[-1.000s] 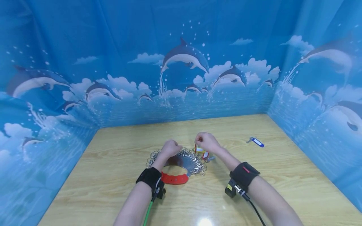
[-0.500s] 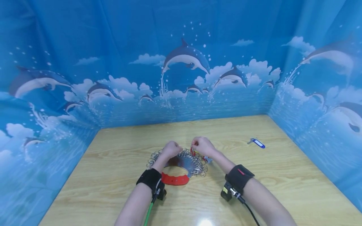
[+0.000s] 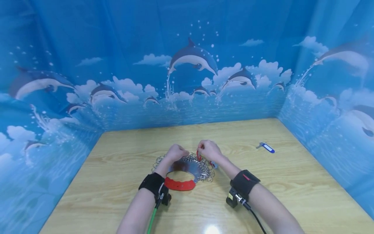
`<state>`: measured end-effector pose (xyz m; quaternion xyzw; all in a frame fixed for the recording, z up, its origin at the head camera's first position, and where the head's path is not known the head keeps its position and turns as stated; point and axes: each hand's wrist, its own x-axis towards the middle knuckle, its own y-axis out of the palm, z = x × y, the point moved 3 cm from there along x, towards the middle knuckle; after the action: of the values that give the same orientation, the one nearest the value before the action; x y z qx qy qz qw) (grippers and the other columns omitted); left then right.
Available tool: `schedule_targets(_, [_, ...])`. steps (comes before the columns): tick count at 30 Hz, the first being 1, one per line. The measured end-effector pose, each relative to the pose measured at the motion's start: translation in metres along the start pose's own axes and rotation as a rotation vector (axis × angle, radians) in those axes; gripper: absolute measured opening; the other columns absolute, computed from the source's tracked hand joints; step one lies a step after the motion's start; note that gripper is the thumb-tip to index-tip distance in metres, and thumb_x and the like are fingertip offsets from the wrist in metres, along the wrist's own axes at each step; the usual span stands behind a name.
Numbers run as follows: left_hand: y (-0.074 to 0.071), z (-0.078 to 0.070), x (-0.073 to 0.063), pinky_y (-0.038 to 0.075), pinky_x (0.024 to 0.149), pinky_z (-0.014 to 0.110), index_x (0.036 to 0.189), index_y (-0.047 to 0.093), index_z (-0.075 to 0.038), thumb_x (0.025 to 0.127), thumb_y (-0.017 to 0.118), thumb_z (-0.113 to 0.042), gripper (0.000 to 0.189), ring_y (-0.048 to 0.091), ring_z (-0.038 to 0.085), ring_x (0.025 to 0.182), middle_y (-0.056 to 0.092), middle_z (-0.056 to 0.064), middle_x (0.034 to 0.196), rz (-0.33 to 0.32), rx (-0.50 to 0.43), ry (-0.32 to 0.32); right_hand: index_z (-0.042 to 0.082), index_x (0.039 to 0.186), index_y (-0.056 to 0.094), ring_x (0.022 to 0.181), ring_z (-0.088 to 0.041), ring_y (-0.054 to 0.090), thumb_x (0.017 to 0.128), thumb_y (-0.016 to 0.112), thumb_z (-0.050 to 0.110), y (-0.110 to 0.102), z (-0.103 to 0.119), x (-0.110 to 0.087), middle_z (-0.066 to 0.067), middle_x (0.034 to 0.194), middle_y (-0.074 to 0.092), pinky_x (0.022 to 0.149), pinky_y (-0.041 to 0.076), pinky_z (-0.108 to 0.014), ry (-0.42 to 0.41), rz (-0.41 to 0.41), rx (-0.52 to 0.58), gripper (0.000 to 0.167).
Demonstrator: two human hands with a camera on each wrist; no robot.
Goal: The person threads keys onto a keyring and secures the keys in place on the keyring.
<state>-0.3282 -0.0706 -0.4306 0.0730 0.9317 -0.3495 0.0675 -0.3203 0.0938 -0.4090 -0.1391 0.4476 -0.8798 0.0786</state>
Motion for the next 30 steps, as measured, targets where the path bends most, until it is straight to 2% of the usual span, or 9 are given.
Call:
schedule_targets(2, [0.001,0.000,0.001,0.040,0.059,0.028,0.074,0.069,0.001,0.083,0.066,-0.016,0.020,0.046,0.013,0.058,0.053,0.000,0.061,0.037,-0.055,0.004,0.008,0.082,0.064,0.068,-0.016,0.056,0.083,0.062,0.012,0.001,0.000,0.001,-0.001,0.076,0.062,0.064,0.046,-0.031,0.003,-0.002,-0.007,0.005])
schedule_targets(5, [0.002,-0.002,0.001,0.044,0.066,0.031,0.081,0.071,0.001,0.082,0.066,-0.013,0.016,0.052,0.014,0.065,0.059,0.002,0.069,0.080,-0.089,0.030,0.009,0.080,0.065,0.066,-0.015,0.056,0.083,0.063,0.012,0.003,0.001,0.003,-0.001,0.074,0.062,0.063,0.046,-0.031,-0.015,-0.006,-0.004,0.005])
schedule_targets(9, [0.003,-0.001,0.000,0.041,0.062,0.031,0.078,0.069,0.004,0.083,0.063,-0.012,0.018,0.051,0.017,0.063,0.056,0.004,0.065,0.108,-0.100,0.030,0.009,0.078,0.066,0.064,-0.013,0.057,0.082,0.062,0.009,0.011,0.003,0.006,0.000,0.072,0.063,0.065,0.047,-0.030,-0.057,0.013,0.006,0.005])
schedule_targets(14, [0.003,0.000,-0.002,0.038,0.059,0.028,0.075,0.068,0.004,0.084,0.060,-0.008,0.017,0.051,0.017,0.062,0.054,0.003,0.062,0.093,-0.121,0.036,0.011,0.072,0.065,0.059,-0.011,0.055,0.081,0.063,0.009,0.021,0.003,0.008,0.002,0.068,0.063,0.067,0.047,-0.030,-0.084,0.049,0.019,0.010])
schedule_targets(21, [0.001,0.000,-0.003,0.034,0.058,0.026,0.061,0.056,0.002,0.083,0.055,-0.005,0.024,0.042,0.018,0.056,0.046,0.004,0.056,0.071,-0.131,0.053,0.009,0.072,0.066,0.067,-0.015,0.056,0.081,0.063,0.008,0.030,-0.002,0.011,0.002,0.068,0.062,0.069,0.046,-0.031,-0.031,0.029,0.054,0.010])
schedule_targets(30, [-0.002,0.001,-0.003,0.036,0.053,0.025,0.071,0.066,0.005,0.082,0.063,-0.009,0.019,0.047,0.017,0.054,0.055,0.005,0.058,0.034,-0.030,0.019,0.007,0.079,0.069,0.068,-0.014,0.059,0.083,0.065,0.009,0.032,0.006,0.014,0.000,0.074,0.066,0.069,0.047,-0.030,-0.118,0.028,0.020,0.006])
